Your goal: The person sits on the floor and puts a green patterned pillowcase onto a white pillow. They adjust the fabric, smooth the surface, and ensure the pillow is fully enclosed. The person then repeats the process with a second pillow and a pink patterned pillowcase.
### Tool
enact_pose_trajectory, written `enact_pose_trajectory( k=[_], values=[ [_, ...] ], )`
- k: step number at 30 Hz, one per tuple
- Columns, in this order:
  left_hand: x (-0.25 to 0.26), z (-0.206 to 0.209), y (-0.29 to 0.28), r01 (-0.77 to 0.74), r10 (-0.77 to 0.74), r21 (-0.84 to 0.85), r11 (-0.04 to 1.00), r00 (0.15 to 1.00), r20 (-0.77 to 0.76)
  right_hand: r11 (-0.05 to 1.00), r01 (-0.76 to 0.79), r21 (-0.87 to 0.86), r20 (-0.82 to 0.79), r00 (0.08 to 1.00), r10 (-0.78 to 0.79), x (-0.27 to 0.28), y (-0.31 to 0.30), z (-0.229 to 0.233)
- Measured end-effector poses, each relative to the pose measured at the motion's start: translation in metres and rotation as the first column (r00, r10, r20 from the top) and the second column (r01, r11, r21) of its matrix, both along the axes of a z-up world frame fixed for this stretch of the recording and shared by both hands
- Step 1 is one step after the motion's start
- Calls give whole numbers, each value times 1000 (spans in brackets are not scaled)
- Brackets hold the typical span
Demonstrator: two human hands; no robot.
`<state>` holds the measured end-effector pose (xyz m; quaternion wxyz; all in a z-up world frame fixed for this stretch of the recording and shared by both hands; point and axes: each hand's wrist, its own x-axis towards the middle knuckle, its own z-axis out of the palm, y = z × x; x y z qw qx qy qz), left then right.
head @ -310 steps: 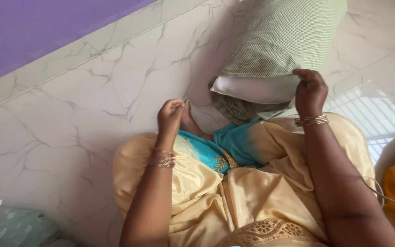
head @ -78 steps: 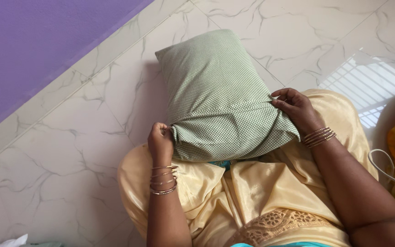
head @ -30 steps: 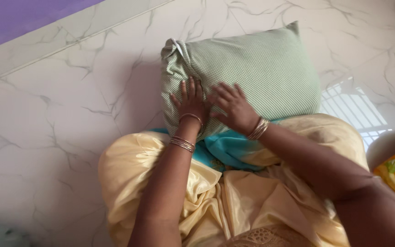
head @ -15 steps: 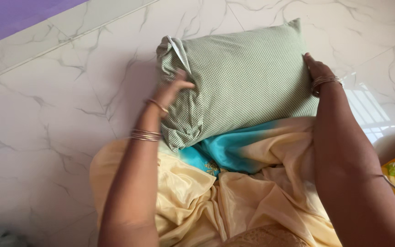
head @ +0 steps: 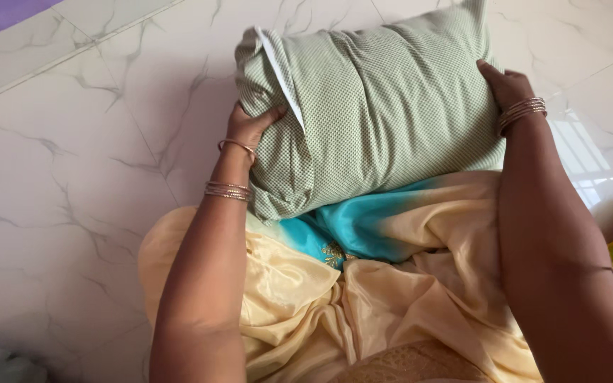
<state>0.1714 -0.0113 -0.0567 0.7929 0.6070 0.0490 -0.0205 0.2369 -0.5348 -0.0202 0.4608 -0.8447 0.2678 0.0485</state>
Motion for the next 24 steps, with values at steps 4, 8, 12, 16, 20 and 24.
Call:
enact_pose_trajectory(
  k=[4, 8, 12, 16, 20, 24],
  values=[
    [-11, 33, 8, -88, 127, -140, 986, 943, 308, 880, -277, 386, 464, 883, 75, 9, -9, -13],
    [-20, 52, 42, -110, 190, -192, 975, 859, 476, 610, -504, 611, 694, 712, -107, -2, -12, 20],
    [-6, 10, 79, -125, 215, -320, 939, 941, 261, 672, -142, 727, 458, 829, -320, -12, -28, 35],
    [-4, -4, 87, 9, -22, -88, 996, 988, -150, 728, -32, 685, 385, 864, -324, -18, -51, 26],
    [-3, 6, 40, 74, 21, 248, 966, 933, -359, 915, -2, 403, 448, 872, -195, 6, -61, -7],
    [-6, 3, 15, 173, 74, 638, 750, 937, -341, 920, -173, -351, 400, 861, 314, 23, 20, -47]
  ],
)
